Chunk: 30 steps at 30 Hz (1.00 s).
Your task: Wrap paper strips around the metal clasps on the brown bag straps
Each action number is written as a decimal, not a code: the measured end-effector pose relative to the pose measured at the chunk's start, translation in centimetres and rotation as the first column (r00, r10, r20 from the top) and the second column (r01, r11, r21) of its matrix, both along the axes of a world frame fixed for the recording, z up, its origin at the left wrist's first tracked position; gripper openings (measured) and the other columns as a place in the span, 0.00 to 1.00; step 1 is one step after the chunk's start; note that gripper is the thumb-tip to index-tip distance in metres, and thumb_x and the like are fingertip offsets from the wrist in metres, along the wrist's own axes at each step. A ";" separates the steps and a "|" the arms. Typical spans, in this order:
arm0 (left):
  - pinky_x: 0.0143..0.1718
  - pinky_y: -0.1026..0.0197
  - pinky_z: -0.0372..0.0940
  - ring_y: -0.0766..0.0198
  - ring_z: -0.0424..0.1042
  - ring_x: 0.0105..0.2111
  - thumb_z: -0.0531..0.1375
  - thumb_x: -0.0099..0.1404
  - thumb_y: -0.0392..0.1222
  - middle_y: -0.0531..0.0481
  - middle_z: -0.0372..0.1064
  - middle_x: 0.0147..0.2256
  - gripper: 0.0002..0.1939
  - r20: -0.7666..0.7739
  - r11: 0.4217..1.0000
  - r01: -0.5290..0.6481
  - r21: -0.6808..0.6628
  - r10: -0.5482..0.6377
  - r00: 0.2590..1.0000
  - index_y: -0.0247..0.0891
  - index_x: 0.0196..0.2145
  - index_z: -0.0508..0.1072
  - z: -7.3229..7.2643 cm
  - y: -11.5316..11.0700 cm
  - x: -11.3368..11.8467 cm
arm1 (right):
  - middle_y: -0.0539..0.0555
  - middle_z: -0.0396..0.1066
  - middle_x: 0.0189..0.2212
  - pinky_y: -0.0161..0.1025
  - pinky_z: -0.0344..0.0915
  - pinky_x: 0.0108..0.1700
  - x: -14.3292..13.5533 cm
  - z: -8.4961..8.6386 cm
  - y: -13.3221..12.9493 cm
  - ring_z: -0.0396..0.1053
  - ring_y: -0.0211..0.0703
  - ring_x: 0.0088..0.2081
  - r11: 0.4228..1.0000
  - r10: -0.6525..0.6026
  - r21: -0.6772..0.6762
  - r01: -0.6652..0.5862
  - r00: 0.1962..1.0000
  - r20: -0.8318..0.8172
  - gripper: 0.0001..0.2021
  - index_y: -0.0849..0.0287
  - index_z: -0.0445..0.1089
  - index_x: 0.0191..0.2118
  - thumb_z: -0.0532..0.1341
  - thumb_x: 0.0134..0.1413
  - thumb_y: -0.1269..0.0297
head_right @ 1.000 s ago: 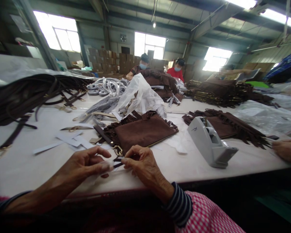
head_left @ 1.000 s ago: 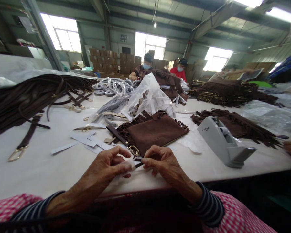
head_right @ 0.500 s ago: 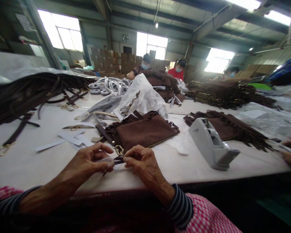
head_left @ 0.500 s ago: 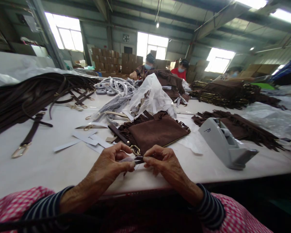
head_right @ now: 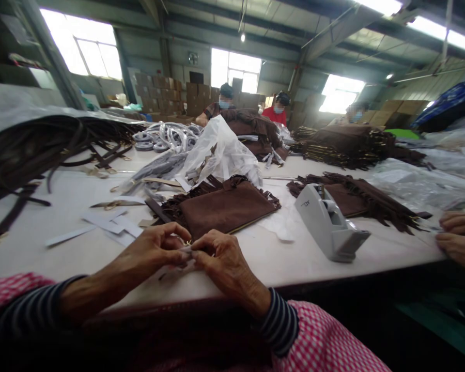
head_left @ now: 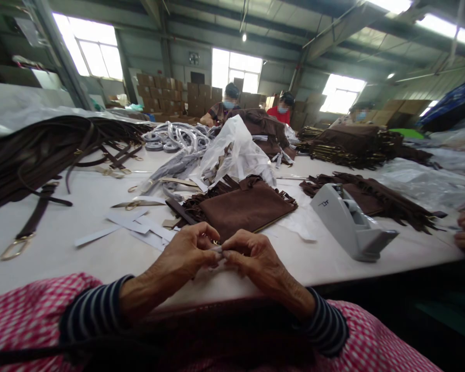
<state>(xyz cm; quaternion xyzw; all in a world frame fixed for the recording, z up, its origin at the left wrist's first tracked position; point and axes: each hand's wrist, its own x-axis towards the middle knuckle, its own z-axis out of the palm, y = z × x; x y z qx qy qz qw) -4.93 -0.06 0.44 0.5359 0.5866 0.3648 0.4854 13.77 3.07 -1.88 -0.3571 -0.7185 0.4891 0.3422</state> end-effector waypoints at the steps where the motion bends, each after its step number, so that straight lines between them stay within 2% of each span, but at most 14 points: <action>1: 0.24 0.63 0.61 0.62 0.70 0.22 0.67 0.48 0.40 0.54 0.73 0.22 0.16 -0.005 1.000 0.007 -0.015 -0.007 1.000 0.37 0.36 0.71 0.2 0.4 0.3 | 0.52 0.74 0.36 0.30 0.64 0.30 0.1 0.0 -0.1 0.69 0.34 0.30 1.000 0.022 0.002 -0.022 1.000 0.006 0.08 0.58 0.78 0.39 0.63 0.54 0.70; 4: 0.22 0.64 0.59 0.64 0.67 0.21 0.66 0.47 0.41 0.55 0.71 0.21 0.14 -0.050 0.998 0.032 -0.052 -0.034 0.998 0.36 0.33 0.72 0.6 1.4 1.0 | 0.52 0.74 0.42 0.30 0.63 0.27 1.0 -0.3 -0.1 0.68 0.34 0.30 0.998 0.068 0.007 -0.068 0.998 -0.005 0.18 0.56 0.72 0.52 0.61 0.54 0.72; 6: 0.21 0.64 0.57 0.64 0.66 0.21 0.66 0.47 0.42 0.56 0.70 0.21 0.14 -0.126 0.998 0.039 -0.054 -0.045 0.991 0.37 0.33 0.73 0.7 2.0 1.3 | 0.53 0.72 0.45 0.31 0.63 0.30 1.8 -0.6 0.1 0.68 0.35 0.32 0.988 0.015 0.153 -0.021 0.999 0.040 0.23 0.55 0.68 0.54 0.60 0.51 0.75; 8: 0.21 0.64 0.53 0.65 0.64 0.21 0.67 0.46 0.44 0.57 0.68 0.20 0.14 -0.244 0.999 0.034 -0.033 -0.041 0.969 0.37 0.32 0.75 0.7 2.7 1.4 | 0.54 0.70 0.46 0.34 0.65 0.35 2.6 -1.0 0.3 0.67 0.36 0.34 0.938 -0.086 0.344 0.036 0.988 0.129 0.25 0.55 0.68 0.54 0.59 0.48 0.79; 10: 0.21 0.64 0.51 0.65 0.62 0.21 0.66 0.47 0.44 0.57 0.66 0.19 0.12 -0.342 0.999 0.038 -0.015 -0.041 0.939 0.36 0.29 0.76 0.6 3.2 1.4 | 0.54 0.70 0.45 0.38 0.65 0.41 3.1 -1.4 0.6 0.66 0.39 0.37 0.888 -0.148 0.458 0.037 0.966 0.210 0.25 0.55 0.69 0.52 0.59 0.47 0.80; 13: 0.22 0.63 0.50 0.65 0.61 0.20 0.62 0.50 0.42 0.57 0.65 0.18 0.08 -0.407 0.996 0.083 0.018 -0.068 0.911 0.37 0.28 0.75 0.5 3.5 1.7 | 0.52 0.72 0.41 0.41 0.64 0.46 3.1 -1.9 1.0 0.68 0.43 0.42 0.884 -0.149 0.468 0.013 0.956 0.254 0.23 0.55 0.67 0.51 0.60 0.48 0.79; 19: 0.25 0.63 0.54 0.64 0.66 0.25 0.59 0.54 0.37 0.55 0.68 0.23 0.03 -0.464 0.950 0.171 0.262 -0.031 0.885 0.39 0.29 0.72 0.7 2.7 3.6 | 0.51 0.70 0.40 0.37 0.64 0.41 2.8 -1.7 0.9 0.68 0.41 0.40 0.917 -0.144 0.394 0.067 0.975 0.171 0.19 0.56 0.65 0.47 0.64 0.48 0.77; 21: 0.26 0.64 0.56 0.64 0.66 0.26 0.59 0.53 0.36 0.56 0.68 0.24 0.04 -0.423 0.943 0.144 0.299 -0.005 0.906 0.39 0.30 0.70 0.5 2.8 4.0 | 0.51 0.70 0.41 0.37 0.63 0.41 2.9 -1.5 0.8 0.68 0.41 0.39 0.921 -0.148 0.384 0.074 0.975 0.168 0.21 0.56 0.64 0.47 0.66 0.47 0.76; 23: 0.25 0.64 0.56 0.65 0.65 0.25 0.60 0.52 0.37 0.57 0.67 0.23 0.05 -0.350 0.960 0.066 0.273 0.036 0.936 0.39 0.30 0.70 0.0 3.3 4.2 | 0.50 0.69 0.40 0.37 0.63 0.41 2.8 -1.4 0.7 0.68 0.41 0.38 0.919 -0.151 0.390 0.065 0.969 0.194 0.20 0.56 0.64 0.46 0.67 0.48 0.75; 26: 0.23 0.65 0.55 0.65 0.64 0.23 0.62 0.51 0.38 0.58 0.66 0.22 0.08 -0.285 0.973 -0.023 0.230 0.090 0.954 0.39 0.31 0.69 -0.9 4.0 4.0 | 0.51 0.69 0.39 0.38 0.63 0.41 2.2 -1.3 0.8 0.68 0.43 0.39 0.885 -0.162 0.465 0.008 0.942 0.294 0.14 0.58 0.66 0.42 0.67 0.51 0.73; 30: 0.22 0.65 0.57 0.65 0.65 0.22 0.64 0.54 0.43 0.58 0.67 0.23 0.09 -0.311 0.980 0.010 0.199 0.054 0.949 0.39 0.32 0.70 -0.3 3.8 2.8 | 0.53 0.70 0.39 0.39 0.63 0.42 1.6 -1.3 1.1 0.67 0.46 0.42 0.797 -0.174 0.593 -0.114 0.897 0.406 0.11 0.58 0.69 0.42 0.68 0.53 0.70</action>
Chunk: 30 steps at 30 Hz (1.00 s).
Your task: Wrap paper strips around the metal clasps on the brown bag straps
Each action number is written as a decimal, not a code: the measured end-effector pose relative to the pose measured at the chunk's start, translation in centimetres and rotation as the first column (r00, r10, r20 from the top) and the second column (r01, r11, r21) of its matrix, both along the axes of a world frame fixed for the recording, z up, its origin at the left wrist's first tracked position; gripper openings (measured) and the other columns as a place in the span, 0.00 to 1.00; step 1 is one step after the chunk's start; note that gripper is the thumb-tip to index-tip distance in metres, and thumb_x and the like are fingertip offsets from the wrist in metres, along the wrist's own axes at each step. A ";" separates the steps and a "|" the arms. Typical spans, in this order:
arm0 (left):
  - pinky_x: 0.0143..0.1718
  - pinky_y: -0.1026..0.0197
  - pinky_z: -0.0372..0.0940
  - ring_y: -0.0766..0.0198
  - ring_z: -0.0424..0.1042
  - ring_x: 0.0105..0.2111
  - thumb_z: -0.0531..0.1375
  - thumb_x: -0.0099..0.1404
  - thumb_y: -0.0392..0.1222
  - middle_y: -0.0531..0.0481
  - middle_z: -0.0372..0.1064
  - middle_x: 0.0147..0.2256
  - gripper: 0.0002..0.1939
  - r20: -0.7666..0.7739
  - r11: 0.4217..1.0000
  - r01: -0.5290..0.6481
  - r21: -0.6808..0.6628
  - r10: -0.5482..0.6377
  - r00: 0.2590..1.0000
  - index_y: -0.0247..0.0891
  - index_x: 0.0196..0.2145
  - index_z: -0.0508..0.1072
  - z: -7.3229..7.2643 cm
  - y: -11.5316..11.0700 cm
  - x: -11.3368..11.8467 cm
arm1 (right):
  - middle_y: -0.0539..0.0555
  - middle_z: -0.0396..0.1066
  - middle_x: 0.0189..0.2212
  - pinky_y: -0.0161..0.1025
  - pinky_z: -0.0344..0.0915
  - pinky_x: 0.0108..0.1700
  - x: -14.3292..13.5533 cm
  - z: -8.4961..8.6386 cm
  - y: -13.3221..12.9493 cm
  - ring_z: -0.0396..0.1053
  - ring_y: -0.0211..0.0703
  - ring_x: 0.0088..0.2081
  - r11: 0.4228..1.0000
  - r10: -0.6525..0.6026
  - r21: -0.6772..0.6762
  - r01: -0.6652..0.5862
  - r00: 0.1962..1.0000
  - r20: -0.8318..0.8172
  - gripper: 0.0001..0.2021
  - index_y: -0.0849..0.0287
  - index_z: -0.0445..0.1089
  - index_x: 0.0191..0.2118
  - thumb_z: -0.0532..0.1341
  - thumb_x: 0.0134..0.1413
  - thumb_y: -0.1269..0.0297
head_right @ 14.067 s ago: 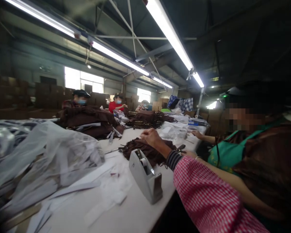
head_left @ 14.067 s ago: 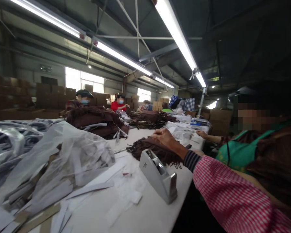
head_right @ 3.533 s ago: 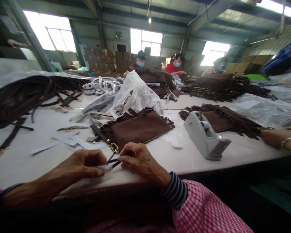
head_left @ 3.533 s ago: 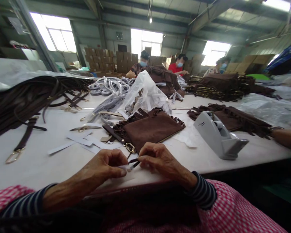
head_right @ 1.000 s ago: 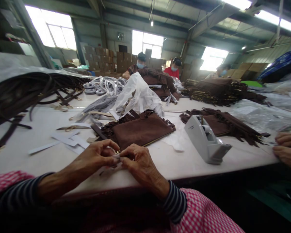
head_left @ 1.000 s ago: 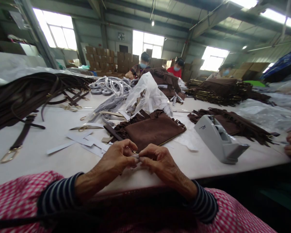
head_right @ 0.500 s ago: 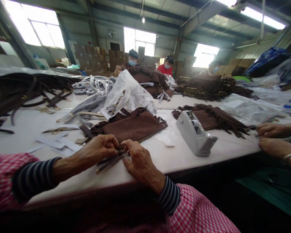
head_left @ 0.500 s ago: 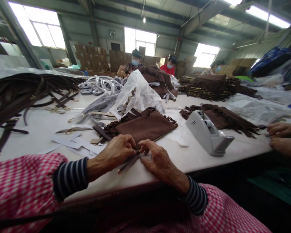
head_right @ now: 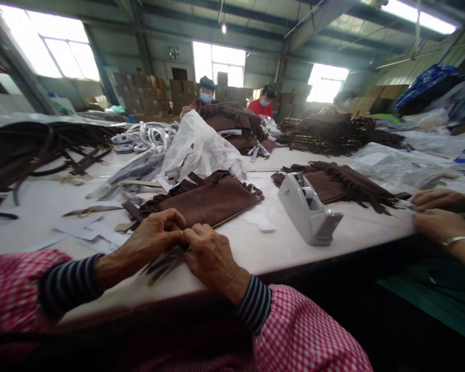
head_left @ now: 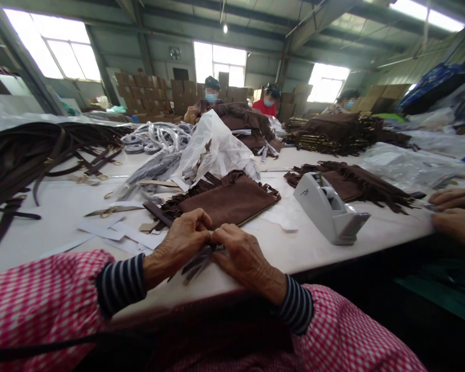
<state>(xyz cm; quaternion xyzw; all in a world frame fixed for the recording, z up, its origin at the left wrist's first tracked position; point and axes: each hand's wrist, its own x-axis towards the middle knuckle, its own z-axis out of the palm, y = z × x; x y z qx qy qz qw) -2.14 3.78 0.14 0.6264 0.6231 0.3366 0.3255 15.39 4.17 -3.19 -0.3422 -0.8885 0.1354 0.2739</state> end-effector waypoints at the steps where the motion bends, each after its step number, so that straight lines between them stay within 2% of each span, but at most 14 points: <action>1: 0.23 0.65 0.58 0.64 0.67 0.22 0.63 0.56 0.46 0.57 0.67 0.23 0.09 -0.039 1.000 0.018 -0.022 -0.019 0.999 0.39 0.32 0.70 0.4 -0.4 -0.5 | 0.53 0.71 0.38 0.39 0.63 0.42 0.0 0.0 0.1 0.67 0.46 0.42 1.000 0.007 0.012 -0.007 1.000 0.008 0.11 0.58 0.70 0.42 0.68 0.54 0.70; 3: 0.23 0.63 0.58 0.62 0.68 0.22 0.60 0.61 0.53 0.55 0.68 0.22 0.14 -0.166 0.992 0.079 -0.098 -0.095 0.982 0.39 0.29 0.70 1.2 -1.4 -1.7 | 0.52 0.72 0.38 0.38 0.63 0.42 0.1 -0.1 0.2 0.68 0.45 0.42 1.000 0.007 -0.007 -0.007 1.000 -0.006 0.11 0.57 0.71 0.43 0.69 0.54 0.70; 5: 0.24 0.63 0.57 0.61 0.68 0.23 0.57 0.64 0.57 0.54 0.68 0.22 0.19 -0.289 0.971 0.166 -0.171 -0.210 0.934 0.39 0.25 0.71 1.5 -2.4 -2.9 | 0.53 0.73 0.38 0.38 0.63 0.44 0.2 -0.2 0.4 0.69 0.44 0.42 0.999 -0.001 -0.048 -0.001 0.999 -0.042 0.11 0.58 0.72 0.42 0.69 0.53 0.71; 8: 0.24 0.63 0.53 0.62 0.65 0.24 0.59 0.62 0.55 0.53 0.67 0.23 0.18 -0.302 0.941 0.246 -0.232 -0.310 0.902 0.39 0.23 0.71 0.8 -3.5 -3.9 | 0.54 0.75 0.38 0.40 0.64 0.45 0.2 -0.4 0.5 0.70 0.45 0.43 0.994 -0.023 -0.106 0.012 0.995 -0.100 0.12 0.59 0.74 0.41 0.69 0.50 0.74; 11: 0.22 0.63 0.52 0.64 0.62 0.21 0.61 0.57 0.55 0.55 0.63 0.20 0.17 -0.105 0.928 0.180 -0.326 -0.224 0.969 0.38 0.23 0.70 0.0 -3.5 -3.5 | 0.53 0.77 0.38 0.39 0.65 0.44 0.3 -0.5 0.5 0.72 0.45 0.40 0.969 -0.079 -0.246 0.029 0.977 -0.196 0.13 0.60 0.76 0.41 0.68 0.48 0.76; 14: 0.20 0.64 0.50 0.66 0.59 0.19 0.62 0.53 0.58 0.56 0.61 0.17 0.19 0.042 0.905 0.116 -0.410 -0.108 0.993 0.38 0.22 0.68 -0.2 -3.2 -2.5 | 0.51 0.79 0.36 0.37 0.66 0.43 0.5 -0.5 0.5 0.74 0.42 0.38 0.912 -0.123 -0.410 -0.019 0.941 -0.316 0.15 0.59 0.77 0.41 0.63 0.47 0.78; 16: 0.20 0.65 0.49 0.66 0.59 0.19 0.61 0.55 0.58 0.55 0.62 0.17 0.20 0.071 0.908 0.121 -0.402 -0.101 0.992 0.38 0.21 0.68 0.0 -3.1 -2.2 | 0.50 0.79 0.35 0.35 0.66 0.42 0.6 -0.6 0.6 0.74 0.40 0.37 0.881 -0.140 -0.470 -0.063 0.912 -0.385 0.15 0.60 0.77 0.40 0.61 0.47 0.79; 22: 0.21 0.64 0.53 0.66 0.62 0.19 0.60 0.57 0.56 0.53 0.65 0.18 0.19 0.065 0.927 0.203 -0.315 -0.192 0.979 0.37 0.21 0.68 0.1 -3.4 -2.1 | 0.50 0.78 0.32 0.34 0.66 0.39 0.4 -0.2 0.9 0.72 0.38 0.34 0.820 -0.188 -0.557 -0.134 0.856 -0.482 0.10 0.61 0.78 0.37 0.63 0.47 0.75; 24: 0.21 0.65 0.54 0.66 0.63 0.18 0.60 0.57 0.55 0.55 0.64 0.17 0.18 0.071 0.933 0.178 -0.314 -0.164 0.984 0.37 0.22 0.69 -0.1 -3.6 -1.7 | 0.50 0.77 0.31 0.34 0.66 0.38 0.2 -0.1 1.0 0.71 0.37 0.33 0.793 -0.207 -0.591 -0.150 0.845 -0.493 0.08 0.61 0.78 0.36 0.64 0.49 0.72; 27: 0.20 0.66 0.56 0.65 0.66 0.18 0.62 0.53 0.56 0.56 0.65 0.18 0.18 0.201 0.922 0.069 -0.382 0.010 0.979 0.38 0.25 0.67 -0.2 -4.0 -1.0 | 0.50 0.76 0.30 0.35 0.66 0.37 0.1 0.1 1.1 0.71 0.38 0.31 0.746 -0.239 -0.644 -0.168 0.835 -0.496 0.07 0.62 0.77 0.36 0.65 0.49 0.71; 28: 0.20 0.65 0.58 0.63 0.69 0.18 0.64 0.52 0.57 0.55 0.68 0.19 0.19 0.264 0.897 0.040 -0.441 0.088 0.960 0.39 0.26 0.66 -0.2 -4.2 -0.8 | 0.50 0.76 0.30 0.36 0.66 0.37 0.2 0.2 1.0 0.71 0.38 0.32 0.744 -0.235 -0.645 -0.173 0.836 -0.495 0.07 0.62 0.77 0.37 0.64 0.50 0.72; 30: 0.21 0.64 0.63 0.60 0.73 0.20 0.66 0.49 0.57 0.52 0.72 0.21 0.21 0.359 0.838 0.018 -0.545 0.214 0.908 0.39 0.28 0.65 -0.2 -4.5 -0.5 | 0.50 0.76 0.33 0.36 0.66 0.40 0.3 0.2 0.9 0.72 0.39 0.35 0.780 -0.180 -0.600 -0.176 0.856 -0.485 0.09 0.61 0.77 0.38 0.63 0.50 0.75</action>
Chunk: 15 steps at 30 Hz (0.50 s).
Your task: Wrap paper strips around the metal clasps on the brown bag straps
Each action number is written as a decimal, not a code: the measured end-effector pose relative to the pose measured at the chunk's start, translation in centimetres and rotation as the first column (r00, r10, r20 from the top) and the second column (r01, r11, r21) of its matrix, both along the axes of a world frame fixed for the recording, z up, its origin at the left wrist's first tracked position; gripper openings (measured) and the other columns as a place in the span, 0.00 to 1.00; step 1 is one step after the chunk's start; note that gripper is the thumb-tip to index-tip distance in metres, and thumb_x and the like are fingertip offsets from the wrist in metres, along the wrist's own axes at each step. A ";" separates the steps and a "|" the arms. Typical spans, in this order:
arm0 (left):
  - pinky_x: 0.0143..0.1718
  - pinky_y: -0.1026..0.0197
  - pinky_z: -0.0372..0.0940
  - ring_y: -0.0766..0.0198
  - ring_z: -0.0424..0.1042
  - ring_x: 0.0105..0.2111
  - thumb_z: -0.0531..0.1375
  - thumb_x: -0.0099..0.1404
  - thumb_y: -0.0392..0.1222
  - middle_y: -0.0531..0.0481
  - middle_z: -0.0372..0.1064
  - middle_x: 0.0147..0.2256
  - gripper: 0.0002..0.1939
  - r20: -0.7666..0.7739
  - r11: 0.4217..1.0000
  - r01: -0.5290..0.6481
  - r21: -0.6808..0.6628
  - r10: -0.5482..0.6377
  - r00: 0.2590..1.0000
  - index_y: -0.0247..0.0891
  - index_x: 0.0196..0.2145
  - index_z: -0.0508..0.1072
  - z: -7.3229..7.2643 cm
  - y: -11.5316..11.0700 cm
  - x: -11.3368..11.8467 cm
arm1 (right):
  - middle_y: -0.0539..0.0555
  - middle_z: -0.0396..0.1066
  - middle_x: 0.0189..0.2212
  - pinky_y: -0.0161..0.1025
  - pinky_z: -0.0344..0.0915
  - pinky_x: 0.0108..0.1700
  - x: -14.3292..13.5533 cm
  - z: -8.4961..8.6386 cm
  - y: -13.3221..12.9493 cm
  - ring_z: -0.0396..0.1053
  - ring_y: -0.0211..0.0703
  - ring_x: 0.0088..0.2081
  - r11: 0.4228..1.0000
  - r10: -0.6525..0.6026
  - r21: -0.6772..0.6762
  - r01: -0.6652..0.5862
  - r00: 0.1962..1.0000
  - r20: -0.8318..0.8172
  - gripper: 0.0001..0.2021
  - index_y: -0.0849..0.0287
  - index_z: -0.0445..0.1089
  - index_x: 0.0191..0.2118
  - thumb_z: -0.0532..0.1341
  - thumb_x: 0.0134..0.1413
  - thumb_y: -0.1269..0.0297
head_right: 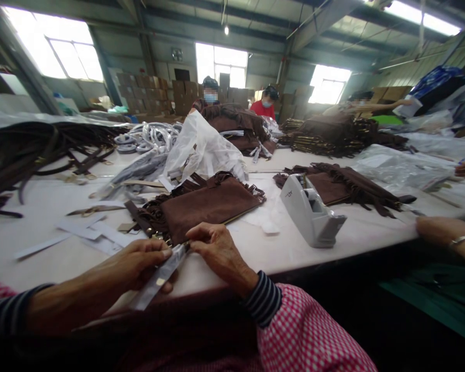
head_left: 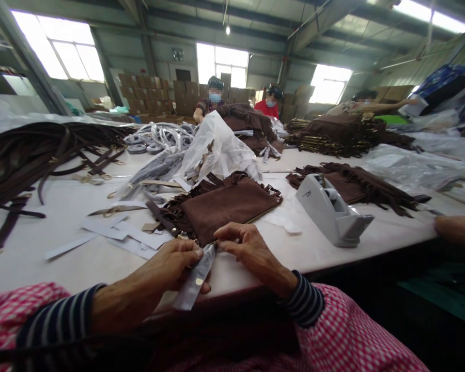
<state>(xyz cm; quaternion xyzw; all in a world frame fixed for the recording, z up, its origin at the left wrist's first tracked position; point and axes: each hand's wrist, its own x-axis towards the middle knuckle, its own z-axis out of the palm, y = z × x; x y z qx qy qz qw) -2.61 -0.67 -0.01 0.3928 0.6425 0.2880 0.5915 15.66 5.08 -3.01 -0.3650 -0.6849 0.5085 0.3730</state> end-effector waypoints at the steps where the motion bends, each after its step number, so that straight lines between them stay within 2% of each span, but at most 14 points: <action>1: 0.21 0.64 0.64 0.60 0.73 0.20 0.67 0.49 0.57 0.51 0.73 0.21 0.21 0.031 0.999 -0.024 -0.031 0.025 0.999 0.40 0.29 0.65 0.0 -0.1 0.0 | 0.51 0.76 0.34 0.36 0.66 0.42 0.1 0.0 -0.1 0.72 0.39 0.37 0.998 0.017 0.065 -0.019 0.999 0.033 0.12 0.60 0.78 0.39 0.61 0.50 0.77; 4: 0.17 0.67 0.59 0.64 0.70 0.15 0.66 0.51 0.57 0.49 0.74 0.20 0.21 0.020 0.999 -0.036 -0.020 0.036 0.999 0.39 0.28 0.64 -0.2 -0.3 -0.2 | 0.50 0.71 0.36 0.36 0.64 0.44 0.0 -0.1 -0.3 0.69 0.39 0.40 0.948 0.012 0.309 -0.075 0.980 0.200 0.17 0.56 0.78 0.41 0.61 0.48 0.82; 7: 0.14 0.68 0.55 0.64 0.68 0.13 0.64 0.52 0.59 0.49 0.73 0.19 0.21 -0.042 1.000 0.010 0.003 -0.010 0.999 0.39 0.27 0.64 -0.4 -0.2 -0.5 | 0.49 0.68 0.35 0.36 0.62 0.42 -0.3 -0.1 -0.3 0.67 0.39 0.39 0.882 -0.047 0.455 -0.121 0.939 0.341 0.15 0.56 0.76 0.42 0.64 0.50 0.79; 11: 0.15 0.66 0.57 0.61 0.70 0.14 0.62 0.54 0.61 0.51 0.71 0.17 0.21 -0.110 0.996 0.072 0.044 -0.067 0.992 0.41 0.27 0.63 -0.2 0.0 -1.2 | 0.49 0.67 0.37 0.34 0.61 0.41 -0.6 -0.1 0.1 0.67 0.37 0.38 0.836 -0.067 0.524 -0.162 0.918 0.391 0.12 0.56 0.74 0.41 0.66 0.51 0.78; 15: 0.18 0.62 0.61 0.59 0.70 0.15 0.56 0.60 0.60 0.52 0.71 0.18 0.18 -0.271 0.975 0.199 0.101 -0.166 0.948 0.42 0.29 0.63 0.4 -0.1 -2.1 | 0.49 0.68 0.37 0.33 0.62 0.41 -0.5 -0.5 0.7 0.68 0.37 0.37 0.836 -0.036 0.524 -0.163 0.936 0.349 0.11 0.58 0.75 0.40 0.67 0.51 0.78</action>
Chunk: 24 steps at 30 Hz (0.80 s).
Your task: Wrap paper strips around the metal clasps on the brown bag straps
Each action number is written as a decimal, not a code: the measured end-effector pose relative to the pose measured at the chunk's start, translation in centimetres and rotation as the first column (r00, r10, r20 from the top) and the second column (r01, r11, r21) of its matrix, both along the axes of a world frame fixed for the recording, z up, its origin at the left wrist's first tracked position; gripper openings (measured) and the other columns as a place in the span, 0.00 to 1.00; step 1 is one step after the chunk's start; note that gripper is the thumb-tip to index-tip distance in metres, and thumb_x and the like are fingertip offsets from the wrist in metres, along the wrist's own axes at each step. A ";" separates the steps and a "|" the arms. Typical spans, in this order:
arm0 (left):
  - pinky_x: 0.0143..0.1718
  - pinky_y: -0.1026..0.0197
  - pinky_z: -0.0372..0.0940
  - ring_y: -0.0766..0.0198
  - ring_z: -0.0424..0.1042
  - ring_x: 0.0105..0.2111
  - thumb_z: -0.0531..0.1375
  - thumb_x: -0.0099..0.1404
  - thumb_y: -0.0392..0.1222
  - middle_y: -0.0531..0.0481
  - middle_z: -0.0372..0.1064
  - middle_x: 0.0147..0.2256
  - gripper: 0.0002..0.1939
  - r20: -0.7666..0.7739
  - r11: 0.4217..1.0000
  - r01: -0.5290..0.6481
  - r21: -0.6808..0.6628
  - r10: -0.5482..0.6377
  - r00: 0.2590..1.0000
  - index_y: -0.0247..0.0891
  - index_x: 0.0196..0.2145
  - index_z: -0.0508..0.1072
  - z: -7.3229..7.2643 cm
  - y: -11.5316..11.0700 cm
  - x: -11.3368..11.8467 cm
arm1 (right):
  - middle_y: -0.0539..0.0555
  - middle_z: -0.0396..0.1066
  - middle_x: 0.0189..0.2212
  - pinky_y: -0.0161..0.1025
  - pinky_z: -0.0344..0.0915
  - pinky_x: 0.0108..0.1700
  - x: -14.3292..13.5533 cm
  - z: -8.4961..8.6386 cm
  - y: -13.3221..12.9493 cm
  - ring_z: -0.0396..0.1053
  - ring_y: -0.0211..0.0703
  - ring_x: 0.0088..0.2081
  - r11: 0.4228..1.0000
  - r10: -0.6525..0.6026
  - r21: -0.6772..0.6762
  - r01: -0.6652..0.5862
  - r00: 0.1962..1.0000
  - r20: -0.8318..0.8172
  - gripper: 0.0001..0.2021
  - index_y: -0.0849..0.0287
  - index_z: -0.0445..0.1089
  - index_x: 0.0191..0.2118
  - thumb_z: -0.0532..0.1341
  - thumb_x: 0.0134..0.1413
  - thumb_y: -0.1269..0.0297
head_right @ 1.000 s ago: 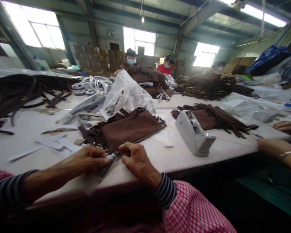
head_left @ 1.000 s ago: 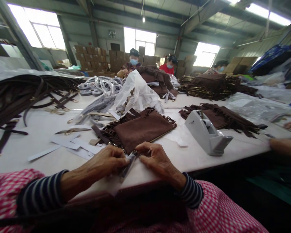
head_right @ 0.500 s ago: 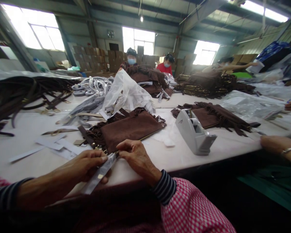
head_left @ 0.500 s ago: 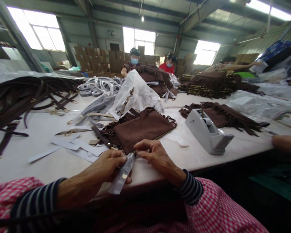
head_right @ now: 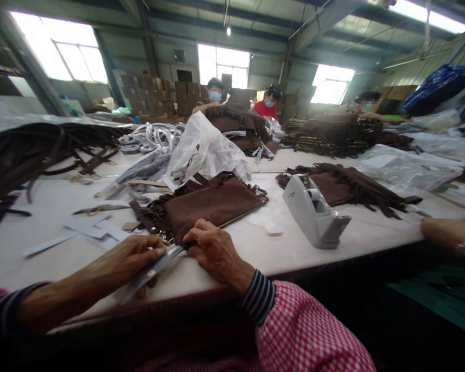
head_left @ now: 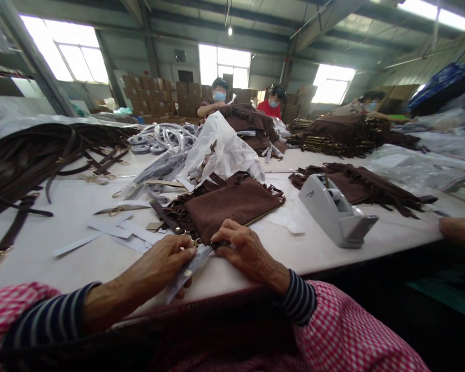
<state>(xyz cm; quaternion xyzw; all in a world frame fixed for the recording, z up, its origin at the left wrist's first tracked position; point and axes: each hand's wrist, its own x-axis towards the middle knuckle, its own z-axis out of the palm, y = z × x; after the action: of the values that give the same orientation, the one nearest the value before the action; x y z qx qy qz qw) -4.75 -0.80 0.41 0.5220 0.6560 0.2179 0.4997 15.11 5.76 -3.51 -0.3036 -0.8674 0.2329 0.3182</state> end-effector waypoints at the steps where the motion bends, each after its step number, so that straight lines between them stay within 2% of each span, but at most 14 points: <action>1: 0.19 0.62 0.61 0.59 0.70 0.16 0.54 0.63 0.59 0.52 0.71 0.19 0.17 -0.041 0.998 0.039 0.044 -0.037 0.998 0.42 0.29 0.63 0.2 0.0 -0.2 | 0.49 0.68 0.36 0.33 0.62 0.41 0.0 -0.1 0.2 0.68 0.37 0.37 1.000 0.006 -0.018 -0.007 1.000 -0.018 0.11 0.58 0.76 0.40 0.67 0.51 0.78; 4: 0.25 0.62 0.59 0.60 0.71 0.23 0.51 0.68 0.55 0.52 0.70 0.23 0.17 -0.259 0.947 0.187 0.263 -0.117 0.959 0.42 0.27 0.64 0.4 0.1 -0.4 | 0.50 0.72 0.35 0.34 0.64 0.41 0.2 -0.1 0.5 0.71 0.37 0.36 0.995 0.047 -0.082 -0.053 0.996 -0.074 0.11 0.59 0.78 0.40 0.67 0.51 0.77; 6: 0.29 0.61 0.56 0.60 0.69 0.26 0.50 0.69 0.52 0.52 0.68 0.24 0.17 -0.462 0.880 0.307 0.362 -0.117 0.879 0.42 0.26 0.64 0.4 0.2 -0.3 | 0.51 0.75 0.35 0.34 0.65 0.41 0.3 0.0 0.6 0.72 0.38 0.37 0.992 0.067 -0.104 -0.077 0.993 -0.097 0.11 0.60 0.78 0.41 0.67 0.51 0.78; 8: 0.30 0.60 0.52 0.59 0.67 0.26 0.49 0.70 0.50 0.52 0.67 0.24 0.16 -0.609 0.837 0.398 0.376 -0.100 0.787 0.43 0.28 0.65 0.4 0.4 -0.2 | 0.52 0.77 0.35 0.35 0.65 0.42 0.4 0.1 0.6 0.73 0.39 0.37 0.991 0.057 -0.119 -0.068 0.994 -0.098 0.12 0.60 0.78 0.41 0.66 0.51 0.78; 10: 0.29 0.59 0.48 0.59 0.66 0.25 0.50 0.69 0.47 0.51 0.67 0.24 0.13 -0.694 0.823 0.449 0.348 -0.095 0.714 0.44 0.29 0.67 0.5 0.5 0.0 | 0.51 0.79 0.36 0.35 0.66 0.42 0.5 0.3 0.6 0.74 0.39 0.37 0.987 0.039 -0.150 -0.053 0.995 -0.096 0.12 0.59 0.79 0.41 0.65 0.51 0.78; 13: 0.28 0.57 0.43 0.59 0.63 0.23 0.52 0.67 0.43 0.50 0.66 0.23 0.10 -0.763 0.804 0.505 0.314 -0.103 0.639 0.44 0.29 0.68 0.6 0.5 0.1 | 0.50 0.80 0.36 0.35 0.67 0.41 0.5 0.4 0.7 0.75 0.41 0.37 0.972 0.026 -0.229 -0.052 0.993 -0.113 0.13 0.58 0.80 0.41 0.65 0.49 0.76; 15: 0.28 0.57 0.42 0.59 0.62 0.22 0.52 0.67 0.44 0.50 0.66 0.22 0.10 -0.779 0.803 0.515 0.299 -0.106 0.618 0.44 0.29 0.68 0.7 0.5 0.1 | 0.50 0.80 0.36 0.34 0.67 0.41 0.6 0.5 0.7 0.75 0.41 0.37 0.959 0.026 -0.275 -0.062 0.991 -0.135 0.13 0.58 0.80 0.40 0.66 0.48 0.75; 17: 0.28 0.58 0.44 0.59 0.63 0.23 0.51 0.69 0.46 0.50 0.66 0.22 0.12 -0.767 0.812 0.497 0.306 -0.099 0.633 0.43 0.29 0.68 0.7 0.5 0.1 | 0.50 0.80 0.35 0.34 0.67 0.41 0.6 0.4 0.7 0.75 0.41 0.37 0.947 0.022 -0.314 -0.072 0.987 -0.160 0.12 0.59 0.80 0.40 0.65 0.48 0.75; 20: 0.28 0.59 0.49 0.58 0.67 0.25 0.51 0.69 0.50 0.50 0.68 0.24 0.16 -0.667 0.841 0.424 0.337 -0.105 0.738 0.42 0.27 0.68 0.7 0.8 0.2 | 0.51 0.80 0.35 0.34 0.67 0.41 0.7 0.2 0.7 0.75 0.40 0.37 0.932 0.028 -0.350 -0.093 0.982 -0.188 0.15 0.60 0.80 0.41 0.63 0.47 0.77; 22: 0.27 0.60 0.53 0.58 0.70 0.25 0.52 0.68 0.53 0.50 0.70 0.23 0.17 -0.513 0.896 0.310 0.318 -0.113 0.851 0.42 0.26 0.68 0.6 1.1 0.5 | 0.51 0.80 0.35 0.34 0.67 0.41 0.8 0.0 0.6 0.74 0.40 0.36 0.926 0.030 -0.363 -0.104 0.979 -0.203 0.16 0.60 0.80 0.41 0.62 0.45 0.78; 24: 0.25 0.61 0.58 0.56 0.73 0.24 0.53 0.66 0.55 0.50 0.73 0.23 0.18 -0.307 0.963 0.152 0.224 -0.078 0.948 0.41 0.27 0.68 0.3 1.5 0.9 | 0.51 0.79 0.34 0.34 0.67 0.40 0.8 -0.1 0.5 0.74 0.39 0.36 0.919 0.019 -0.381 -0.103 0.976 -0.218 0.17 0.60 0.79 0.41 0.61 0.44 0.79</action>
<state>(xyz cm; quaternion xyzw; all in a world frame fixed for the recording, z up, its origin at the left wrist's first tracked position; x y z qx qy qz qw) -3.86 0.66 0.75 0.6438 0.6597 0.1868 0.3399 15.88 6.25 -3.59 -0.3075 -0.7742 0.4414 0.3335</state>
